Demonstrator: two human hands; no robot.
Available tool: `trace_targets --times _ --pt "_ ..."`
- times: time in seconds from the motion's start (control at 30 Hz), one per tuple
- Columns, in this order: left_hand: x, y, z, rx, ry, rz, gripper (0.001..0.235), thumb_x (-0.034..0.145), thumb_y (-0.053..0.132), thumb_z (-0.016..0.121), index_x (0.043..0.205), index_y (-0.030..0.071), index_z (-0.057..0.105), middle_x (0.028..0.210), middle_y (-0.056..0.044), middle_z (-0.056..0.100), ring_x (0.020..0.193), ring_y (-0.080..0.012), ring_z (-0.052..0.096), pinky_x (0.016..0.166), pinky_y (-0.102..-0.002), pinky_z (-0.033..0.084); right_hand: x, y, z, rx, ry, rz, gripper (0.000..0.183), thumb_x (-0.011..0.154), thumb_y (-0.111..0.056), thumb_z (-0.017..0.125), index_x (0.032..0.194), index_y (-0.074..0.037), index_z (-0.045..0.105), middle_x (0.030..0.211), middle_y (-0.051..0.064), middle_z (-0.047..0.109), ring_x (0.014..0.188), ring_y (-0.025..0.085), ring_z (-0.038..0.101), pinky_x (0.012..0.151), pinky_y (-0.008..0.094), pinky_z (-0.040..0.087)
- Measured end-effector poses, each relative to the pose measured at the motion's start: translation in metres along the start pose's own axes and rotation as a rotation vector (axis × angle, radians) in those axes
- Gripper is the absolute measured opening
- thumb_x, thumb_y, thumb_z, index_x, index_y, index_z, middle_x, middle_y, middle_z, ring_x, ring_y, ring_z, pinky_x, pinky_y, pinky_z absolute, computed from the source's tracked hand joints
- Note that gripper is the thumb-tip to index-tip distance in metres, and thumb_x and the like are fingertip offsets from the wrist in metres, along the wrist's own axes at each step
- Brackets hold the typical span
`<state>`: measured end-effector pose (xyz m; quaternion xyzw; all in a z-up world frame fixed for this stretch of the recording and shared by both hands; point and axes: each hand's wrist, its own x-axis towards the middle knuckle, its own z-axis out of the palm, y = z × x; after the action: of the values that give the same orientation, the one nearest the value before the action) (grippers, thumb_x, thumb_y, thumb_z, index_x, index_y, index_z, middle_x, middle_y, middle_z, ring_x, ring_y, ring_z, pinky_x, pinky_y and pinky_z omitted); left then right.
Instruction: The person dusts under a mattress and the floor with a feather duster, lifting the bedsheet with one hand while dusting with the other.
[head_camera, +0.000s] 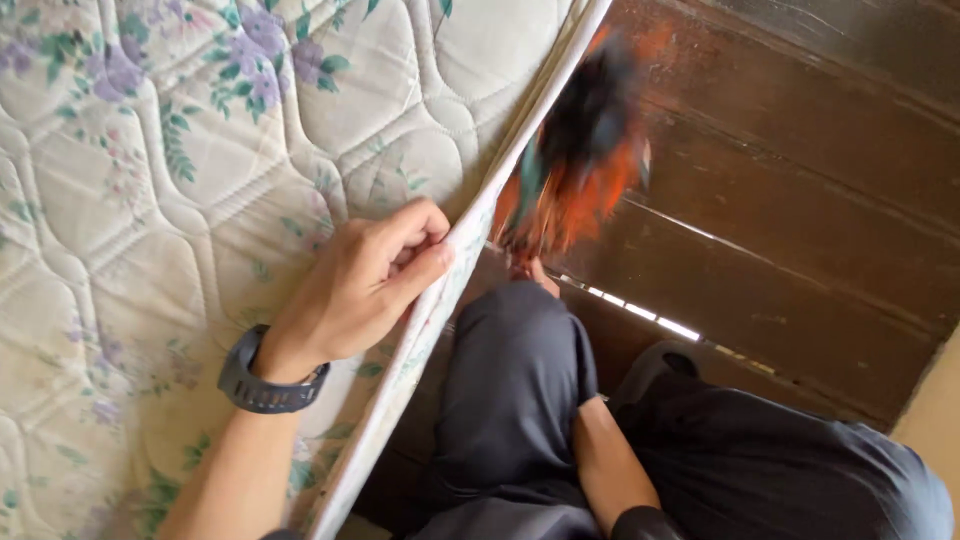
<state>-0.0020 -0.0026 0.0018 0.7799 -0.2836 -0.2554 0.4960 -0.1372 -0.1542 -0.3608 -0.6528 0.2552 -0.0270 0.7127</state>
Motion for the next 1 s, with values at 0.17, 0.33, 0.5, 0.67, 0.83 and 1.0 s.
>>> trace_targets --times 0.17,0.33,0.5,0.67,0.83,1.0 --pt "-0.005 0.004 0.015 0.239 0.079 0.001 0.016 0.101 0.016 0.063 0.095 0.002 0.057 0.066 -0.010 0.064 0.056 -0.0137 0.064 0.053 -0.032 0.048 0.006 -0.019 0.008 -0.163 -0.084 -0.041 0.014 0.110 -0.020 0.048 0.114 -0.009 0.055 0.082 0.010 0.069 0.066 0.019 0.063 0.061 0.034 0.050" --pt "0.011 -0.001 0.040 0.747 0.208 0.164 0.013 0.095 0.013 0.064 0.093 0.002 0.059 0.062 -0.008 0.060 0.047 -0.0174 0.056 0.044 -0.035 0.045 -0.003 -0.059 0.018 0.364 -0.134 -0.068 0.012 0.112 -0.018 0.038 0.116 -0.008 0.044 0.087 0.011 0.067 0.073 0.020 0.067 0.067 0.032 0.056" --pt "0.074 0.000 0.040 1.006 0.199 0.170 0.018 0.100 0.017 0.067 0.110 0.002 0.064 0.062 -0.007 0.059 0.044 -0.0198 0.053 0.041 -0.036 0.044 -0.019 -0.070 0.030 0.405 -0.201 -0.192 0.013 0.112 -0.018 0.040 0.115 -0.006 0.045 0.093 0.012 0.068 0.083 0.022 0.070 0.075 0.034 0.059" --pt "0.100 -0.030 0.006 0.914 0.084 0.317 0.004 0.101 0.008 0.064 0.099 0.004 0.065 0.066 -0.005 0.059 0.055 -0.0154 0.056 0.057 -0.034 0.047 -0.030 -0.057 0.036 0.090 -0.182 -0.330 0.020 0.111 -0.019 0.050 0.112 0.000 0.054 0.090 0.019 0.068 0.080 0.029 0.065 0.074 0.039 0.053" --pt "0.098 -0.027 -0.008 0.166 -0.036 0.200 0.015 0.108 0.015 0.063 0.098 0.005 0.059 0.080 0.001 0.061 0.067 -0.0071 0.055 0.057 -0.026 0.043 -0.017 -0.036 0.034 -0.164 -0.267 -0.288 0.027 0.110 -0.025 0.054 0.104 0.002 0.054 0.087 0.023 0.064 0.077 0.034 0.062 0.070 0.041 0.051" --pt "0.090 -0.023 -0.008 -0.040 -0.071 0.086 0.018 0.108 0.021 0.060 0.097 0.007 0.056 0.079 0.005 0.060 0.064 -0.0017 0.051 0.052 -0.021 0.040 0.000 -0.039 0.023 0.135 -0.304 -0.060 0.024 0.111 -0.027 0.043 0.106 -0.005 0.048 0.080 0.014 0.065 0.067 0.022 0.064 0.060 0.034 0.052"
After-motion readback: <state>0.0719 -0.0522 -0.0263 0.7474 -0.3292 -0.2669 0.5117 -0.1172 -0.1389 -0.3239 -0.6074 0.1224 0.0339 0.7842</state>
